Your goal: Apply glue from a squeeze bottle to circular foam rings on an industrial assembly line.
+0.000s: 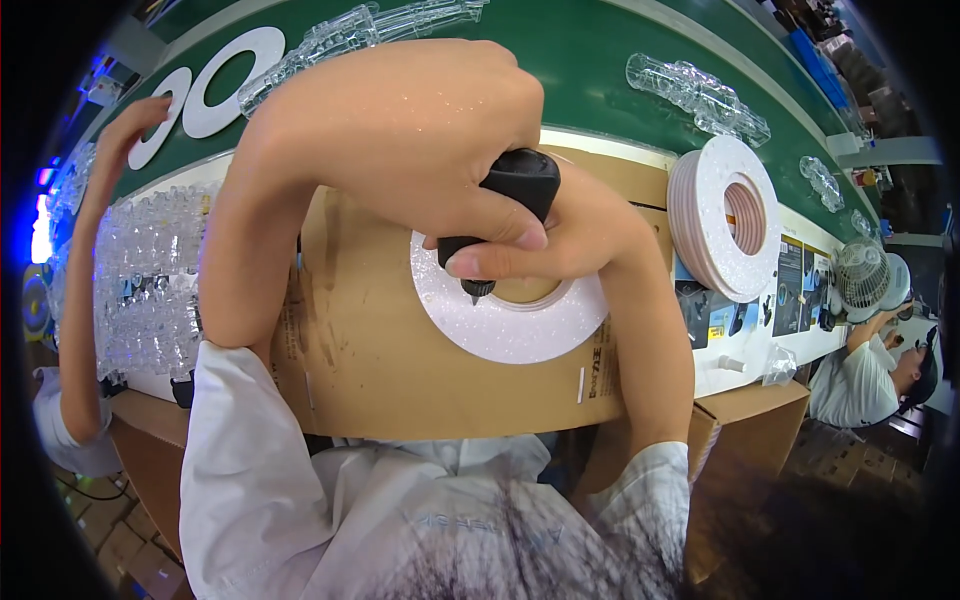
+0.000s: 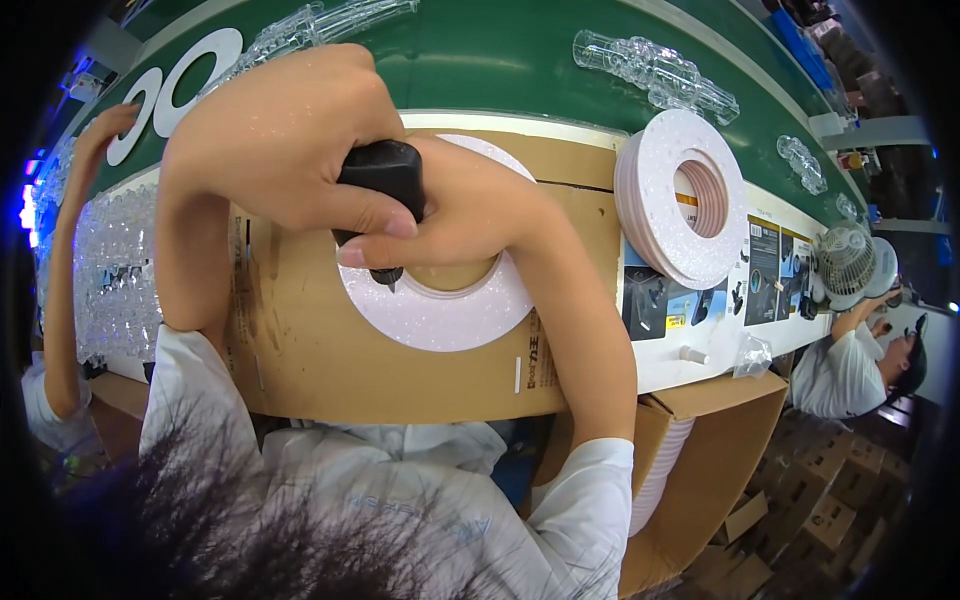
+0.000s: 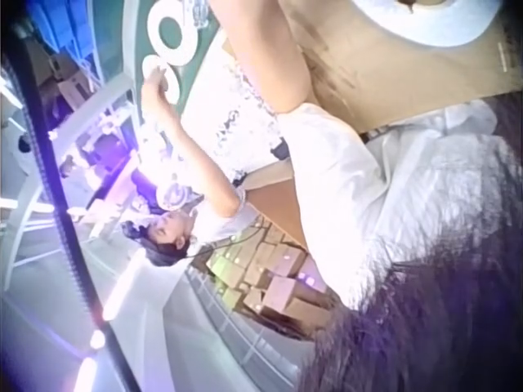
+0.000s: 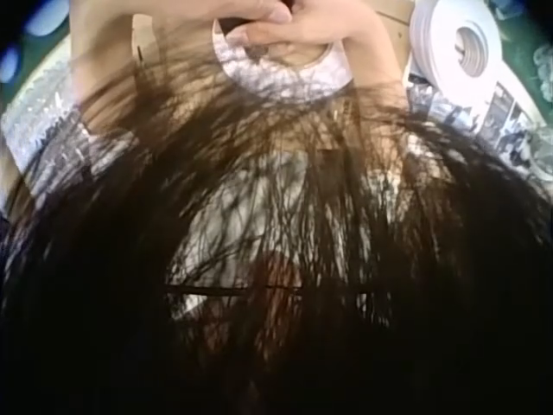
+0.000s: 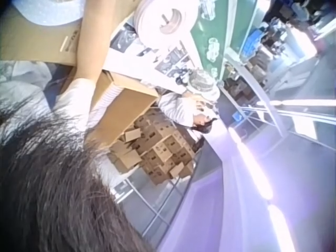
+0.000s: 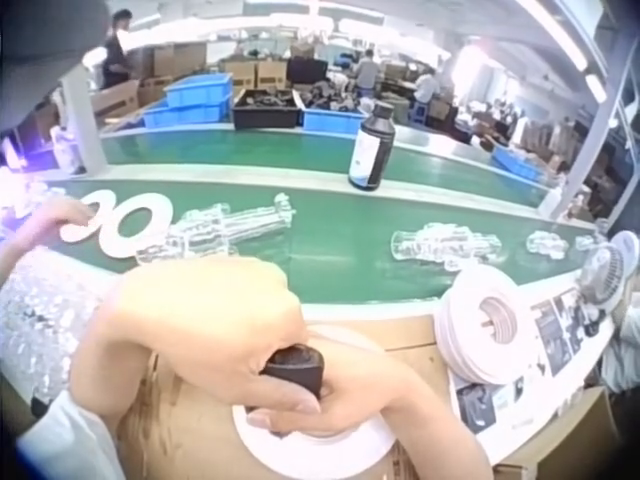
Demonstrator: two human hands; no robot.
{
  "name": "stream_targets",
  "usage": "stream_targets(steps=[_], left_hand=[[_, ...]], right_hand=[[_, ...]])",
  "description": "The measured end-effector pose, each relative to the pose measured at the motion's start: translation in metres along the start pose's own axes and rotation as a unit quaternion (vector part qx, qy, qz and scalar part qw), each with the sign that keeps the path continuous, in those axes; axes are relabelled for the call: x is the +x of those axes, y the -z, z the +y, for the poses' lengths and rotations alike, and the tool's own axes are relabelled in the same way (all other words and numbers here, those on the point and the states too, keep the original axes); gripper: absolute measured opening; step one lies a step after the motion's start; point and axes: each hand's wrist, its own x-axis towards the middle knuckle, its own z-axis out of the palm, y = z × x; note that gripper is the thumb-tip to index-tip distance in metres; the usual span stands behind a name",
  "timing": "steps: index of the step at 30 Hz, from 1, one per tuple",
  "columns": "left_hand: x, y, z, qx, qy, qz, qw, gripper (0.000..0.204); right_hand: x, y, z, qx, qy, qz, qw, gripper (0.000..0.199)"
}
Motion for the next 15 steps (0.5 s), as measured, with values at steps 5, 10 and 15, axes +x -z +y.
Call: stream_targets(steps=[5, 10, 15], left_hand=[[-0.0013, -0.001, -0.0006, -0.016, -0.009, 0.003, 1.0, 0.048], [0.0, -0.0018, -0.0007, -0.011, -0.011, 0.004, 1.0, 0.048], [0.0005, -0.0025, -0.0026, -0.011, -0.02, 0.009, 1.0, 0.047]], right_hand=[[0.0007, -0.0004, -0.0005, 0.004, -0.017, -0.008, 1.0, 0.03], [0.0005, 0.0017, -0.001, 0.015, -0.033, -0.014, 0.999, 0.031], [0.0008, 0.0022, 0.0007, 0.004, -0.011, -0.003, 1.0, 0.031]])
